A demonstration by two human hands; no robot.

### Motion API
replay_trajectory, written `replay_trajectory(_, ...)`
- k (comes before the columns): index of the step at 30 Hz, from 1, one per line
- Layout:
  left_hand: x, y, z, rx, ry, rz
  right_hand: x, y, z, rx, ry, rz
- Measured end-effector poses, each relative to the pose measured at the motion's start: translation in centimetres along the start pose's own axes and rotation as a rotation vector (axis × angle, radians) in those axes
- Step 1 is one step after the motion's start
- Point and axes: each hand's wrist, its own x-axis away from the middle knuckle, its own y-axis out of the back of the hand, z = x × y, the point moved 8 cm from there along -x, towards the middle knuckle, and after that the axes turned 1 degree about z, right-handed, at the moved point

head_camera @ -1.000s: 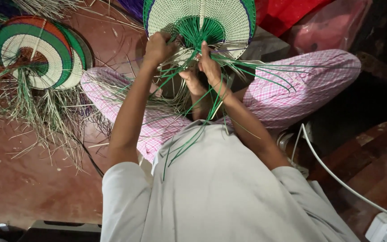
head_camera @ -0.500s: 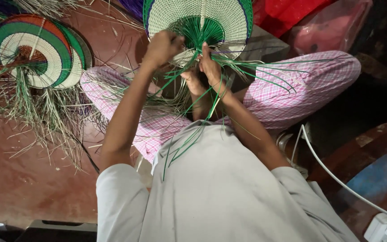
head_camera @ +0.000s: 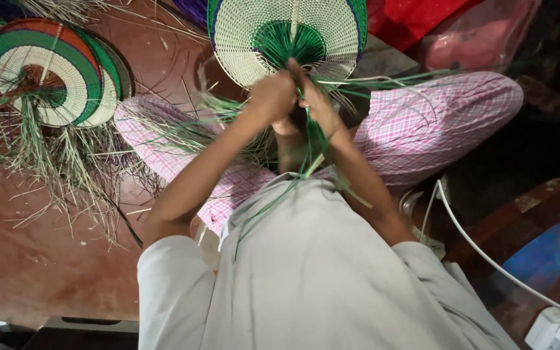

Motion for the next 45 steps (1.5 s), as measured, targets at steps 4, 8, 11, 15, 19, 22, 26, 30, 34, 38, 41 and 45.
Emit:
replay_trajectory(4, -3.5, -6.3, -2.1, -0.464, -0.143, -0.241, -0.9, 0.4, -0.7, -0.033, 0.028, 0.297)
replay_trajectory(8, -5.5, -11.4, -2.5, -0.569, -0.149, -0.323, -0.6, 1.2, -0.7, 0.092, 0.254, 0.466)
replay_trajectory(11, -3.2, -10.9, -3.1, -0.301, -0.284, -0.407, -3.0, 0.9, 1.2, 0.11, 0.782, 0.689)
replay_trajectory(15, 2.1, -6.2, -3.4, -0.507, -0.323, -0.049, 0.7, 2.4, 0.9, 0.128, 1.592, 0.977)
replay_trajectory(19, 2.9, 1.1, 2.3, -0.027, -0.014, -0.267, -7.8, 3.2, -4.9, -0.328, 0.149, 0.398)
replay_trajectory(22, 1.7, 2.2, 5.0, 0.005, 0.091, -0.384, -9.9, 3.2, -7.2, -0.542, -0.131, 0.411)
replay_trajectory(26, -3.4, -0.2, 7.9, 0.07, 0.239, -0.166, -5.0, 2.7, -3.2, -0.501, 0.278, 0.606)
replay_trajectory(30, -4.1, -0.6, 9.5, 0.009, 0.098, -0.307, -1.5, 2.0, -0.2, -0.164, 0.367, 0.331)
replay_trajectory(34, -1.6, -1.0, 12.0, -0.031, 0.206, -0.072, -2.6, 2.2, -1.7, -0.192, 0.164, 0.302)
replay_trajectory(38, 2.7, 3.6, 6.0, -0.248, -0.382, -0.629, -3.0, 1.4, -1.8, -0.046, 0.18, 0.342)
replay_trajectory(41, 1.9, 4.1, 2.7, -0.321, -0.462, -0.504, -1.4, 0.7, -0.6, -0.013, 0.187, 0.343)
replay_trajectory(45, 2.8, 4.4, -1.0, -0.46, -0.636, -0.4, -2.1, 1.2, -1.3, -0.13, 0.221, 0.386)
